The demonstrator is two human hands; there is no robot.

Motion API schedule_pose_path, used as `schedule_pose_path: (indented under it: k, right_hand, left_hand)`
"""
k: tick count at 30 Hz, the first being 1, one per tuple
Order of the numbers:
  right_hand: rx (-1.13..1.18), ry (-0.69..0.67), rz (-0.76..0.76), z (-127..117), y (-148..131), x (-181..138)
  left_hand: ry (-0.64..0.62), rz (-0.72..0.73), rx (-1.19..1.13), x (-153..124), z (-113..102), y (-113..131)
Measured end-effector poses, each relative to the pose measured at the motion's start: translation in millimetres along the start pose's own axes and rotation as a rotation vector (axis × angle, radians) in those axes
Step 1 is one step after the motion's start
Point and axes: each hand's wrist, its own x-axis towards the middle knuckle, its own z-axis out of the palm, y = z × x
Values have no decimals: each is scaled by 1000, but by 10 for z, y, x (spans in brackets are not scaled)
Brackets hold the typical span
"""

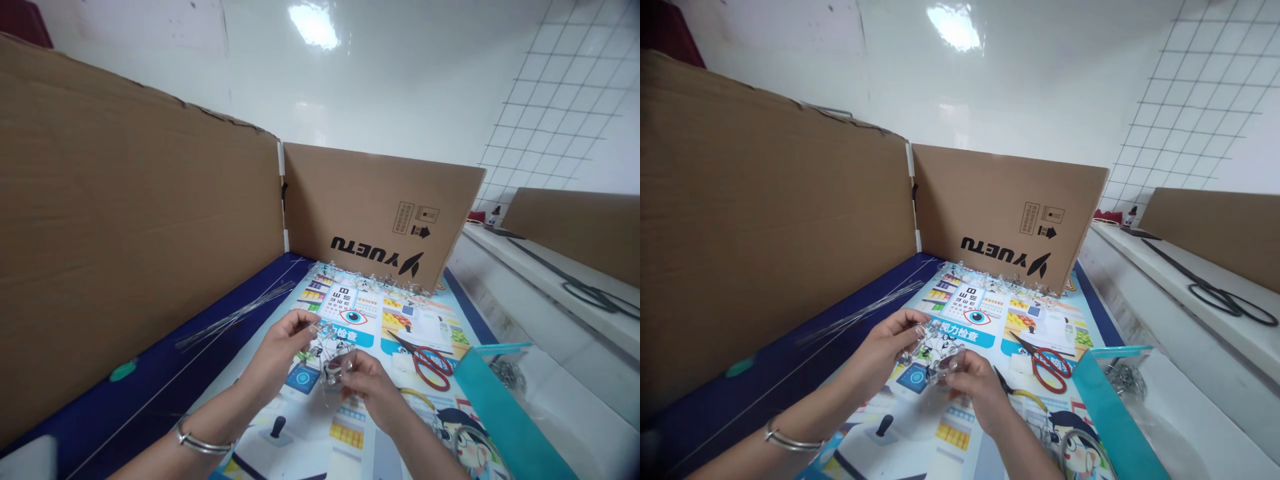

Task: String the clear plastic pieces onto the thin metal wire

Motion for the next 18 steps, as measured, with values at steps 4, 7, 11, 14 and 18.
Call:
schedule_pose_path:
  k: [4,7,11,14,18]
  right_hand:
    - [-71,-28,-10,-119,-42,50]
    - [-58,-32,6,-147,-75,61]
    - [-42,-6,23,-59,-96,22]
    - [-80,14,31,1,-64,12]
    - [-120,86,27,-10,-19,44]
  left_hand:
    - [-16,-62,-73,52,-39,-72]
    - [-17,-75,-107,75,-53,-128]
    - [-1,-72,-130,69,-49,-173]
    - [19,-75,-145,59,-40,-185]
    - [11,-83,-149,73,-51,-185]
